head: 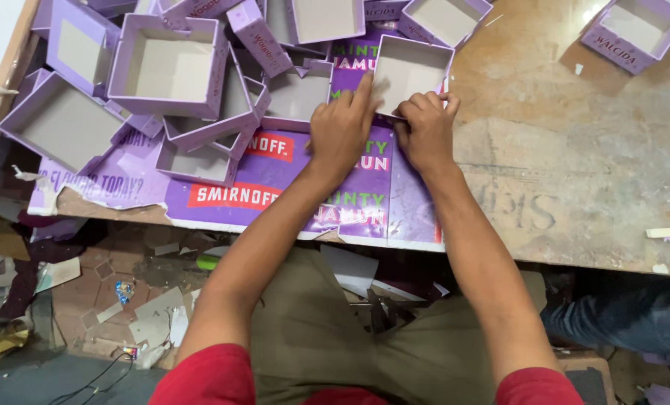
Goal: The person assembles small purple cardboard boxes by folding flaps and inserting white rectangular inserts. They handle each box one at a time, place the insert inside, and set the completed box aside on the table.
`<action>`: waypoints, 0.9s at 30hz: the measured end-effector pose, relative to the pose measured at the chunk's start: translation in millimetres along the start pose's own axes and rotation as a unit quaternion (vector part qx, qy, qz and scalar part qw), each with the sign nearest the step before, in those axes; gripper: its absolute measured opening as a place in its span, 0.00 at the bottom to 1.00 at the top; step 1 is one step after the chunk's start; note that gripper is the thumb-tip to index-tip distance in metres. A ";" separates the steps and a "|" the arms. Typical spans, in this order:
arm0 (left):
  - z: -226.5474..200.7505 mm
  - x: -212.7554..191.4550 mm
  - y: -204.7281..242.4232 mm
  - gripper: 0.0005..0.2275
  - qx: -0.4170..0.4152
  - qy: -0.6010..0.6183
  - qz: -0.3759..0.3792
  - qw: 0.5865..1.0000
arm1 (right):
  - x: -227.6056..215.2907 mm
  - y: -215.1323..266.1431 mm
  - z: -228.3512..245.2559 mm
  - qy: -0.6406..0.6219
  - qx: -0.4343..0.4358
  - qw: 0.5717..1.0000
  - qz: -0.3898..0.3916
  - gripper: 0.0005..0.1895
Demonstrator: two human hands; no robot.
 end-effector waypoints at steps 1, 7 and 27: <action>-2.1 10.7 -8.9 0.18 -0.014 -0.019 -0.009 1.000 | 0.1 -1.3 -1.7 -0.001 0.004 1.000 -0.004 0.08; -14.7 67.3 -33.8 0.19 -0.017 -0.031 -0.025 0.999 | -5.1 -7.5 -23.2 0.007 0.032 0.999 -0.036 0.07; -9.5 78.8 -12.0 0.18 -0.089 -0.140 0.156 0.974 | 0.4 -12.3 -29.3 -0.086 0.040 0.990 -0.102 0.06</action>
Point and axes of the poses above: each hand's wrist, its own y-axis away from the middle knuckle, its own x-axis out of the palm, z = x × y, the point moved 2 cm from there along -y, towards the middle knuckle, and after that the axes turned 2 degrees about -y, right-handed, at the moved point
